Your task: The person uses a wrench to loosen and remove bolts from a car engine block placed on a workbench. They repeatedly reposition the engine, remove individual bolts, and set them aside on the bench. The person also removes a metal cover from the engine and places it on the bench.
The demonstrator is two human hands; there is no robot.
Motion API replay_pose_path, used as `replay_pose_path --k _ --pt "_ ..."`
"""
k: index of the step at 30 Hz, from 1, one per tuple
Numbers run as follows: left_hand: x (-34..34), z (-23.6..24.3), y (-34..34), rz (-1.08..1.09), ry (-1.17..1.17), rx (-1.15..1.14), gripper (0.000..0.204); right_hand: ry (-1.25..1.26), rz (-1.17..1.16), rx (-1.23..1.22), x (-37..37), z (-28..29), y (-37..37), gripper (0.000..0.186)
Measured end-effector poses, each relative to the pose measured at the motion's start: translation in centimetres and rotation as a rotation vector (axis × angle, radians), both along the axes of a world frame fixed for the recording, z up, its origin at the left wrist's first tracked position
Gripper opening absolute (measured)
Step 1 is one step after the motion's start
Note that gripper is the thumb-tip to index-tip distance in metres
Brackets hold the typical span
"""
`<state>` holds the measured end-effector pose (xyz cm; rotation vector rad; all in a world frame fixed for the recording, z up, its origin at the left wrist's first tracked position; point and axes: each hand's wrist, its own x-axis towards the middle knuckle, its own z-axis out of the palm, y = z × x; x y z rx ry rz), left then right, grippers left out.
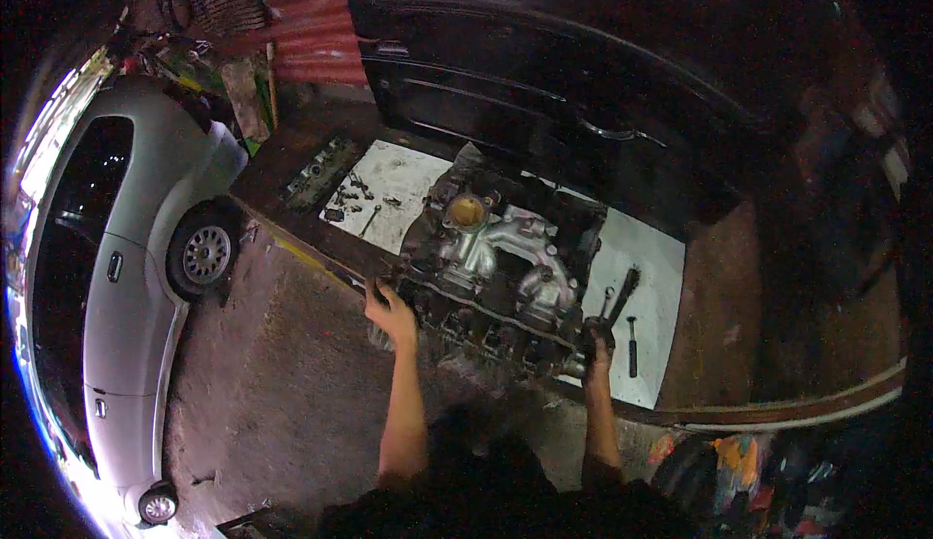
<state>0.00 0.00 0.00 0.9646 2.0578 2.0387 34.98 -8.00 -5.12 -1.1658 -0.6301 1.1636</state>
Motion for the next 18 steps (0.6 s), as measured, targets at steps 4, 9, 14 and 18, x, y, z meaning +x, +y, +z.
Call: replay_pose_path --k 4,9,14,18 --pt "-0.6 0.7 1.8 0.037 0.085 0.066 0.033 0.044 -0.019 0.091 -1.7 0.9 1.7 0.05" --pt "-0.3 3.8 3.4 0.037 0.084 0.118 0.036 -0.028 -0.047 0.089 -2.8 2.6 2.3 0.057" --pt "-2.9 3.2 1.5 -0.069 0.017 -0.227 0.04 0.033 -0.102 -0.08 -5.8 2.4 -5.1 0.065" --pt "-4.9 2.4 4.1 -0.178 0.134 -0.096 0.035 -0.092 -0.115 -0.174 -8.2 1.0 -8.0 0.065"
